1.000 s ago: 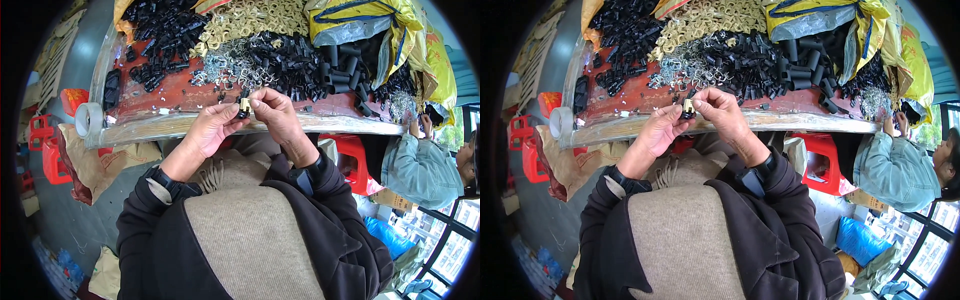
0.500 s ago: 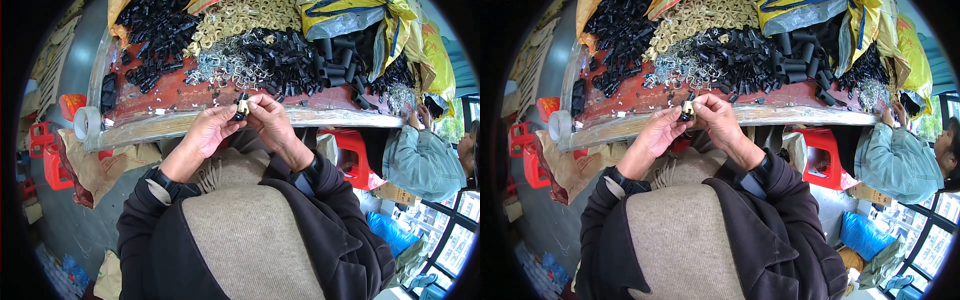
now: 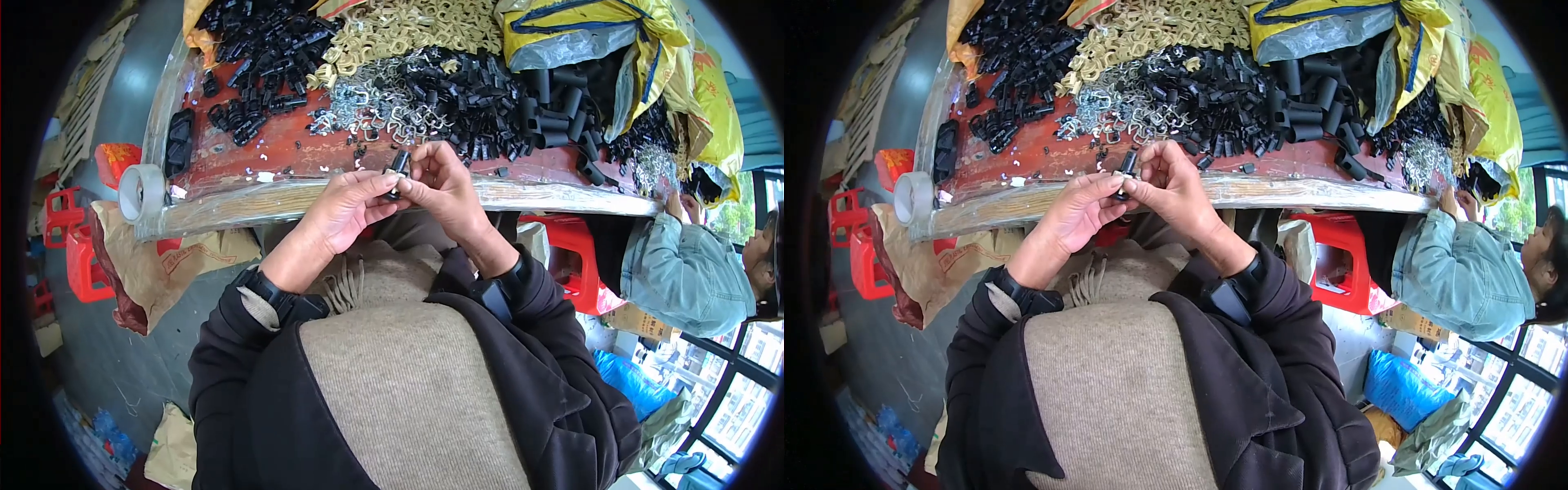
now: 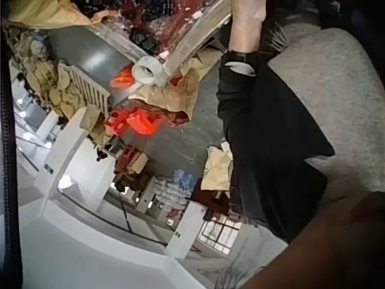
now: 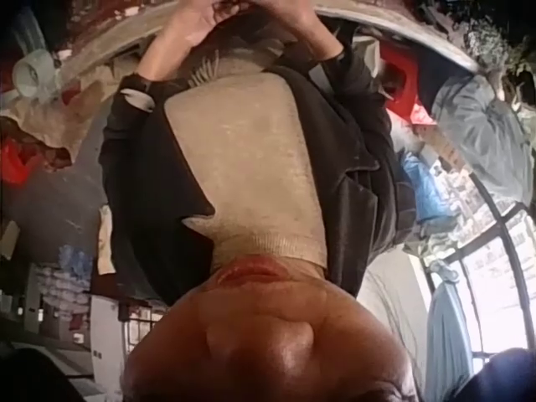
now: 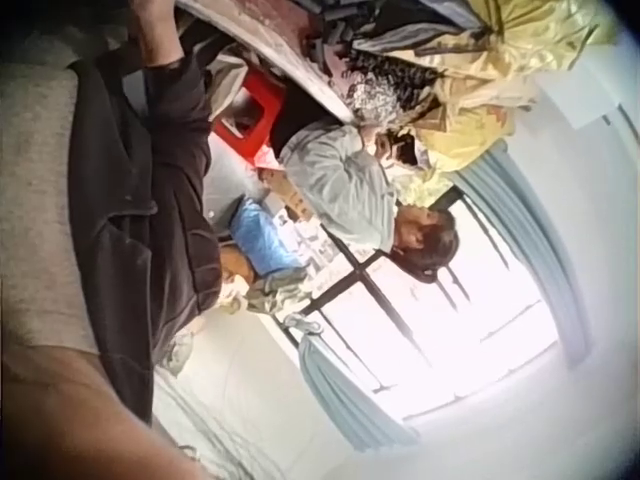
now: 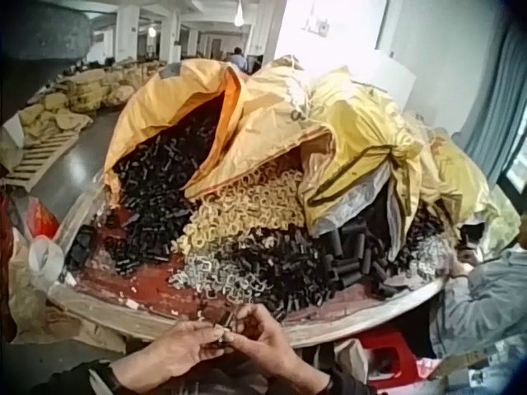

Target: The person assembles components by hand, picking up a black plastic housing and a small metal clip and fitting the clip into the housing. They then pick up a white plastic insert and press it into the housing before setting the completed assembly aside.

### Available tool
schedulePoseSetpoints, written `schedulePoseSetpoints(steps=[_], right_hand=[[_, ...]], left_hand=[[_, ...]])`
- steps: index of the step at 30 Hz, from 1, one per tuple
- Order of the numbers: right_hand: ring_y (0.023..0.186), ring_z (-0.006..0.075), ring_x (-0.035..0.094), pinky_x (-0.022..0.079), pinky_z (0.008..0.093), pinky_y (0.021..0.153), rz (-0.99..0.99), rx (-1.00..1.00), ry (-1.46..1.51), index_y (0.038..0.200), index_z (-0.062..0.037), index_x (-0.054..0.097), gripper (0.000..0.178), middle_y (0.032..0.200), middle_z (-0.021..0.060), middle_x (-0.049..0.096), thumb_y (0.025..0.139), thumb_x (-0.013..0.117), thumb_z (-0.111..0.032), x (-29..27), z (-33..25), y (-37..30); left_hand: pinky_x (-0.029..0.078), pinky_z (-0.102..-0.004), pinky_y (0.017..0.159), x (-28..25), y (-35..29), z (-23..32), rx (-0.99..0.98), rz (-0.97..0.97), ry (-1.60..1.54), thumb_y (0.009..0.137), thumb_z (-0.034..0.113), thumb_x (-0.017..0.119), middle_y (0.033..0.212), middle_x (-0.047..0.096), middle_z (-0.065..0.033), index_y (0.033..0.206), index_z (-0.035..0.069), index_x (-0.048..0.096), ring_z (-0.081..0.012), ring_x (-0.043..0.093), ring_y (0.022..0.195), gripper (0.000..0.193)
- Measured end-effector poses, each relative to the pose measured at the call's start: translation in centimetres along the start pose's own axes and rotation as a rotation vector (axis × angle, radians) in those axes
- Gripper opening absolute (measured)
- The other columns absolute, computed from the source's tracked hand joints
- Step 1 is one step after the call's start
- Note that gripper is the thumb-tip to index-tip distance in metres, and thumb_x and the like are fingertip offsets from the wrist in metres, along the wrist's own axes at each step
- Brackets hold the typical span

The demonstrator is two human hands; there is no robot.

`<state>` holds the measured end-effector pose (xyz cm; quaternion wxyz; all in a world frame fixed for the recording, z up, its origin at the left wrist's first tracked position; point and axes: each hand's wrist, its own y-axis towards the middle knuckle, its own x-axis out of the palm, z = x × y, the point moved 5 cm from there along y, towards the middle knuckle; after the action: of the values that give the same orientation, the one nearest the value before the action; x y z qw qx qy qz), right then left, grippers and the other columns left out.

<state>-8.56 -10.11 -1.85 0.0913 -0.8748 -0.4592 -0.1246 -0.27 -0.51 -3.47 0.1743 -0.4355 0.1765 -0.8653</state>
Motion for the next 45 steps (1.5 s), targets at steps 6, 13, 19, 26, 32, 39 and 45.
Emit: schedulePoseSetpoints(steps=[6,13,19,26,32,39,45], right_hand=[[0.056,0.0134,0.049,0.041,0.0247,0.051,0.029,-0.334,-1.207,0.081,-0.0052,0.052,0.019,0.069,0.0035,0.052,0.067,0.063,-0.01,-7.6,-4.5,-0.8],[0.059,0.027,0.052,0.041,0.0329,0.052,-0.082,-0.031,-1.48,0.079,-0.0058,0.053,0.018,0.067,0.0105,0.053,0.066,0.061,-0.016,-12.9,-3.6,0.5],[0.062,0.0284,0.053,0.042,0.0349,0.054,0.209,-0.331,-1.415,0.076,-0.0047,0.051,0.013,0.066,0.0104,0.052,0.068,0.059,-0.013,-12.6,-3.0,0.5],[0.062,0.0294,0.052,0.042,0.0348,0.055,0.026,-0.114,-1.188,0.077,-0.0032,0.052,0.013,0.067,0.0107,0.051,0.067,0.059,-0.009,-13.2,-4.1,0.2],[0.067,0.03,0.052,0.042,0.0353,0.058,-0.266,-0.143,-1.326,0.077,-0.0033,0.051,0.013,0.074,0.0119,0.049,0.067,0.058,-0.008,-12.4,-4.1,0.6],[0.069,0.0323,0.049,0.04,0.0363,0.059,-0.19,-0.161,-1.506,0.077,-0.0026,0.045,0.016,0.075,0.013,0.046,0.068,0.057,-0.007,-12.6,-3.0,0.5],[0.071,0.0335,0.048,0.039,0.0388,0.06,-0.095,-0.2,-1.449,0.079,-0.0036,0.043,0.018,0.076,0.0135,0.046,0.07,0.056,-0.011,-12.6,-3.4,0.1]], left_hand=[[0.048,-0.0191,0.061,0.2,-0.4,0.5,0.055,-0.026,0.108,0.075,0.017,0.059,0.081,0.059,-0.0079,0.091,0.002,0.055,-0.0148,0.059,0.071,0.022],[0.048,-0.0186,0.056,0.4,0.7,-1.1,-0.012,-0.008,0.024,0.076,0.018,0.059,0.081,0.059,-0.0089,0.09,0.002,0.055,-0.0133,0.058,0.068,0.022],[0.048,-0.018,0.056,0.4,1.3,-0.8,-0.001,-0.008,0.001,0.076,0.019,0.059,0.08,0.059,-0.0082,0.089,0.002,0.055,-0.0126,0.058,0.068,0.022],[0.048,-0.0178,0.057,0.0,1.0,-0.6,0.025,0.024,0.01,0.076,0.021,0.059,0.078,0.058,-0.0056,0.088,0.002,0.056,-0.0117,0.057,0.067,0.023],[0.048,-0.018,0.058,0.3,0.4,-0.7,0.021,0.022,0.013,0.076,0.021,0.059,0.078,0.058,-0.0052,0.088,0.002,0.056,-0.0116,0.057,0.067,0.023],[0.048,-0.0196,0.057,0.1,0.3,-0.8,0.009,0.024,-0.007,0.076,0.018,0.059,0.082,0.059,-0.0096,0.089,0.003,0.055,-0.0129,0.058,0.068,0.02],[0.048,-0.0201,0.058,-0.2,0.4,-0.7,0.007,0.012,-0.019,0.076,0.018,0.058,0.083,0.059,-0.0093,0.09,0.004,0.055,-0.0134,0.057,0.068,0.02]])
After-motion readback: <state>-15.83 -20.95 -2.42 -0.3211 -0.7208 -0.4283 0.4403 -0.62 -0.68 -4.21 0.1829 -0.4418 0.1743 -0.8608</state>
